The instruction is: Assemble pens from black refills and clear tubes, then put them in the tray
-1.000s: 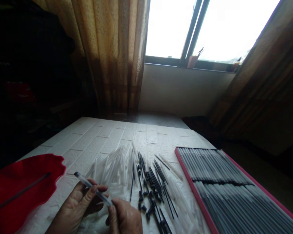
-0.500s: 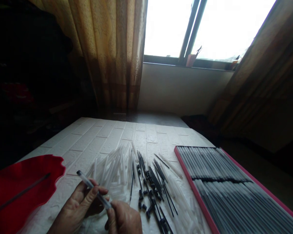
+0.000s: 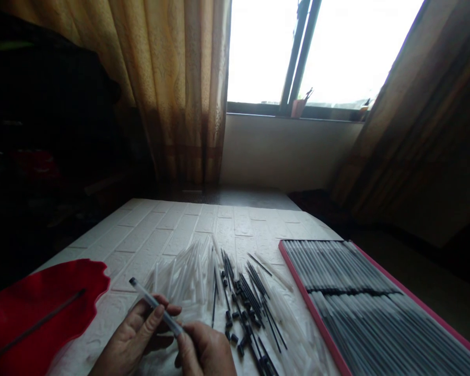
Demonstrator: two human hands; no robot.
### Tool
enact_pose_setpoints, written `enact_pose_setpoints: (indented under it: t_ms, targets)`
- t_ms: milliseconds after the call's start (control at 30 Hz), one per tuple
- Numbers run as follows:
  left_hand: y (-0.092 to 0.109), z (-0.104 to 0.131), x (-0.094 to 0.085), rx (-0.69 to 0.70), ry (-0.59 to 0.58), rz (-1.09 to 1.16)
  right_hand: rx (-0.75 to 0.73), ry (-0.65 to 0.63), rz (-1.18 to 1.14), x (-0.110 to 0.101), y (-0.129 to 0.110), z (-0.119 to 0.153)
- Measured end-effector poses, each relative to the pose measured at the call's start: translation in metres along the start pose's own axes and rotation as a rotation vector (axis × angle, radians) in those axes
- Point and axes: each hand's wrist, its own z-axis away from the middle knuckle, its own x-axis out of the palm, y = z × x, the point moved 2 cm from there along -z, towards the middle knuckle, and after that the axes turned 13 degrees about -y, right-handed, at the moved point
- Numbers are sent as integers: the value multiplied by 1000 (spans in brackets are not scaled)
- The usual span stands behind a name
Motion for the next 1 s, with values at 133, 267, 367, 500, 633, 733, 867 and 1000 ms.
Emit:
enact_pose_setpoints:
  t_ms: [133, 267, 367, 500, 633, 733, 867, 1000]
  targets:
    - [-6, -3, -2, 16, -43, 1, -21, -19, -29, -3, 2, -3]
    - [0, -3, -1, 39, -34, -35, -26, -33, -57, -5, 8, -4]
    - [7, -1, 0, 24, -8, -88, -72, -10, 30, -11, 4, -3]
    - [14, 1, 2, 33, -5, -107, -176, 72, 177, -22, -9, 0]
    - [17, 2, 5, 27, -14, -77, -241, 138, 229, -27, -20, 1]
    - [23, 3, 5, 26, -9, -25, -195, 203, 160, -31, -23, -1]
    - [31, 3, 2, -20, -31, 36, -39, 199, -141, -42, -28, -1]
    - [30, 5, 7, -55, -108, 55, -11, 244, -410, -55, -34, 10]
